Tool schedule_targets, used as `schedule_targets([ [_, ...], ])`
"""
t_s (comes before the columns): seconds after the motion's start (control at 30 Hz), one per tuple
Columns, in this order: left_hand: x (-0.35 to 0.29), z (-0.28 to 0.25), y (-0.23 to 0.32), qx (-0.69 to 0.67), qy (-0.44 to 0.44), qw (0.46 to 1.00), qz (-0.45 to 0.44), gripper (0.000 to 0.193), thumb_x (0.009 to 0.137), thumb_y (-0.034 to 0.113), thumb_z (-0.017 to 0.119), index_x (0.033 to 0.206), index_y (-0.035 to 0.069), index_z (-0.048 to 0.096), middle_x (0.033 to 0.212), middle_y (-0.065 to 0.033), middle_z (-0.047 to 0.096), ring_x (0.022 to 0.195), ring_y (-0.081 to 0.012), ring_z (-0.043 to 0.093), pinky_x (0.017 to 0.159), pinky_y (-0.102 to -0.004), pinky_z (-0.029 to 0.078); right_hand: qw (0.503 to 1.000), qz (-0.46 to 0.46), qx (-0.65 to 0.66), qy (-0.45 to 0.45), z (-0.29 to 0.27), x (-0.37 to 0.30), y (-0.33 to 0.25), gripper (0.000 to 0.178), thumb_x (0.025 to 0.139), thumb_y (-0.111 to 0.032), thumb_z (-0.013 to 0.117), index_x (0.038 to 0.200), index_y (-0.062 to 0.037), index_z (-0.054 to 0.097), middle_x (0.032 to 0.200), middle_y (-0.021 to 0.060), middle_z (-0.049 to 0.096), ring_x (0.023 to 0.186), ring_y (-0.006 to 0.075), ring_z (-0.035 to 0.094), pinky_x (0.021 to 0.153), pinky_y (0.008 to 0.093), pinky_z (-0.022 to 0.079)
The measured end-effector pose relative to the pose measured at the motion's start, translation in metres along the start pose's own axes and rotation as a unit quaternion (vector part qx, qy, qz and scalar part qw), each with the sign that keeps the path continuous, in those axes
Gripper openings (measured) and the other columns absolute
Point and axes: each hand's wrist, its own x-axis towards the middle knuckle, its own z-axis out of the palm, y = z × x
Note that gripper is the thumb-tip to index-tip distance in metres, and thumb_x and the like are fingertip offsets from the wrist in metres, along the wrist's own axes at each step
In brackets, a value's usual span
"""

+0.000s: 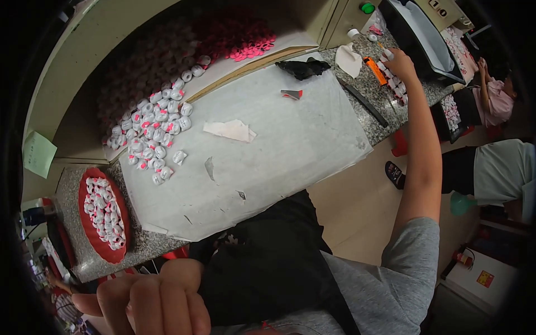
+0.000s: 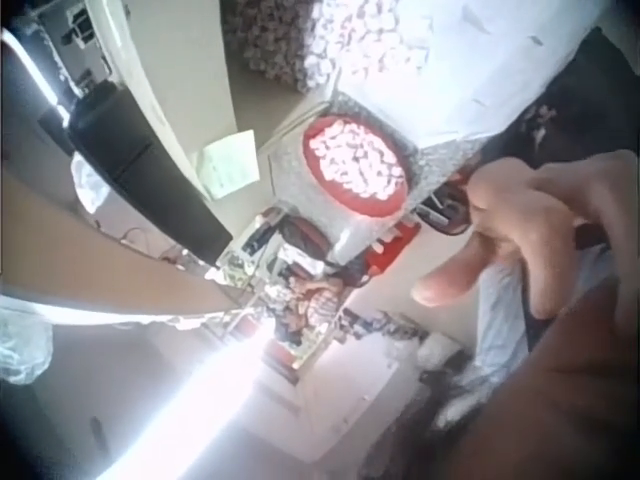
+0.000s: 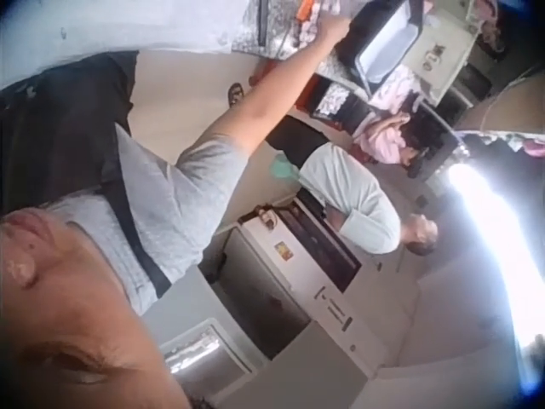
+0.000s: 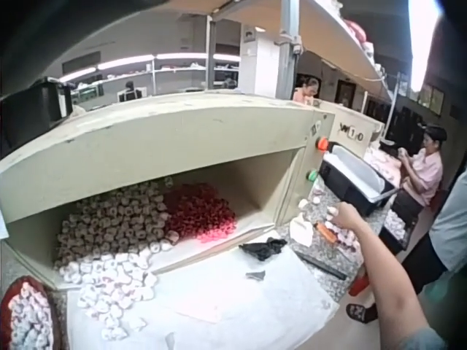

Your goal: Applying glue to small toy components and assembling them at a factory workstation.

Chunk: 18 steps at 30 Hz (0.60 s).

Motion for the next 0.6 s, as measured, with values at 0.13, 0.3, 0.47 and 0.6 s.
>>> schedule_targets([
  [0.13, -0.007, -0.001, 0.009, -0.011, -0.027, 0.999, -0.034, 0.037, 0.082, 0.045, 0.034, 0.076, 0.01, 0.044, 0.082, -0.0121, 0.051, 0.081, -0.0267, 0.05, 0.072, -0.0383, 0.036, 0.99, -0.063, 0.122, -0.009, 0.002, 0.016, 0.003, 0.035, 0.064, -0.018, 0.062, 0.097, -0.0086, 0.055, 0.076, 0.0089, 0.057, 0.072, 0.0176, 0.056, 0.066, 0.0286, 0.042],
  [0.3, 0.01, 0.006, 0.003, 0.003, 0.007, 0.998, -0.06, 0.037, 0.082, 0.045, 0.035, 0.078, 0.009, 0.044, 0.08, -0.0129, 0.05, 0.078, -0.0265, 0.051, 0.066, -0.0372, 0.04, 0.988, -0.065, 0.088, 0.107, 0.015, 0.036, -0.008, 0.033, 0.069, -0.022, 0.06, 0.098, -0.0083, 0.054, 0.082, 0.0099, 0.057, 0.076, 0.0213, 0.055, 0.069, 0.0294, 0.04],
  [0.47, 0.026, 0.002, -0.008, 0.002, -0.001, 0.996, -0.09, 0.036, 0.082, 0.044, 0.035, 0.079, 0.009, 0.044, 0.079, -0.0122, 0.048, 0.075, -0.0263, 0.052, 0.064, -0.0376, 0.041, 0.986, -0.126, 0.045, 0.098, 0.028, 0.047, 0.001, 0.041, 0.067, -0.025, 0.062, 0.104, -0.01, 0.05, 0.097, 0.0139, 0.054, 0.092, 0.0283, 0.051, 0.077, 0.0327, 0.039],
  [0.6, 0.042, -0.002, -0.018, -0.01, 0.034, 0.996, -0.08, 0.034, 0.083, 0.043, 0.035, 0.081, 0.01, 0.044, 0.082, -0.0114, 0.047, 0.077, -0.0261, 0.052, 0.072, -0.0383, 0.038, 0.989, -0.089, 0.08, 0.085, 0.015, 0.036, -0.005, 0.033, 0.067, -0.023, 0.063, 0.093, -0.0066, 0.051, 0.095, 0.0125, 0.055, 0.089, 0.0282, 0.052, 0.074, 0.0332, 0.041],
])
